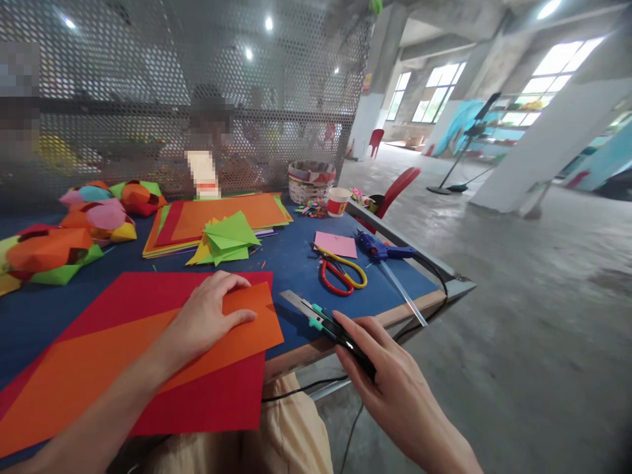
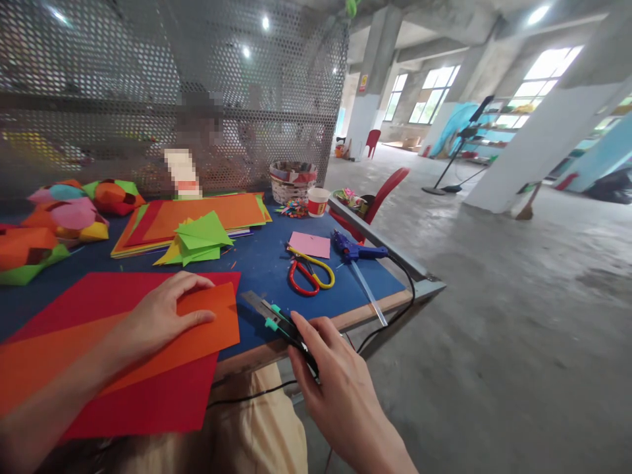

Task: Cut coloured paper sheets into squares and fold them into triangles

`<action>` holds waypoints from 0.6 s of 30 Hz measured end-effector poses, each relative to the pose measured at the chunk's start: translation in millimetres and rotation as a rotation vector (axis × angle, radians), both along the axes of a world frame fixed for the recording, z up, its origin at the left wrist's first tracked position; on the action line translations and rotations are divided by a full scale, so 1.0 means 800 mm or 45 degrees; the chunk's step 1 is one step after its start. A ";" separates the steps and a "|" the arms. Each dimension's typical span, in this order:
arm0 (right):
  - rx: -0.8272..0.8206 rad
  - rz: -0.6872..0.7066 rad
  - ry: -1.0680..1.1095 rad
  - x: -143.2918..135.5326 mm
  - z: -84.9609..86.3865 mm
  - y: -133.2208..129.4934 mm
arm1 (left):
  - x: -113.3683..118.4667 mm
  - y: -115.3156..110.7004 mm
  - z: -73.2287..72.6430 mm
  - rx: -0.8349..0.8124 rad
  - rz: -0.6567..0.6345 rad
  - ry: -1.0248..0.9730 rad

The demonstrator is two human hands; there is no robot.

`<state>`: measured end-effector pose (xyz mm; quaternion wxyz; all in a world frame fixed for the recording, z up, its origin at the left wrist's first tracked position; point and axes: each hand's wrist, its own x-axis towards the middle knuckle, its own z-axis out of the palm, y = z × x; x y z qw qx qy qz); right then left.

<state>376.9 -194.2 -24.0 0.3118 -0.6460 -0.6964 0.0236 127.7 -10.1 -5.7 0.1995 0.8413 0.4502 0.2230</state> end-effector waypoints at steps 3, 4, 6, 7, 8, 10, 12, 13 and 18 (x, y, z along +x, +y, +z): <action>-0.018 0.008 0.008 -0.001 0.000 0.002 | -0.002 -0.003 -0.003 0.043 -0.024 -0.040; -0.019 0.009 0.008 -0.002 0.000 0.003 | -0.002 -0.004 -0.004 0.057 -0.033 -0.053; -0.019 0.006 0.002 -0.002 -0.001 0.003 | -0.003 -0.006 -0.005 0.083 -0.048 -0.075; -0.020 0.003 -0.003 -0.002 -0.001 0.003 | -0.003 -0.007 -0.006 0.093 -0.053 -0.084; -0.023 0.000 -0.008 -0.002 -0.001 0.003 | -0.004 -0.007 -0.006 0.101 -0.056 -0.092; -0.028 0.001 -0.018 -0.002 -0.001 0.003 | -0.004 -0.008 -0.007 0.110 -0.062 -0.104; -0.024 0.003 -0.030 -0.002 -0.001 0.002 | -0.004 -0.008 -0.008 0.112 -0.068 -0.107; -0.018 0.003 -0.040 -0.002 -0.001 0.002 | -0.004 -0.008 -0.008 0.111 -0.069 -0.106; 0.013 0.030 -0.119 -0.002 0.000 0.000 | -0.004 -0.008 -0.009 0.108 -0.045 -0.096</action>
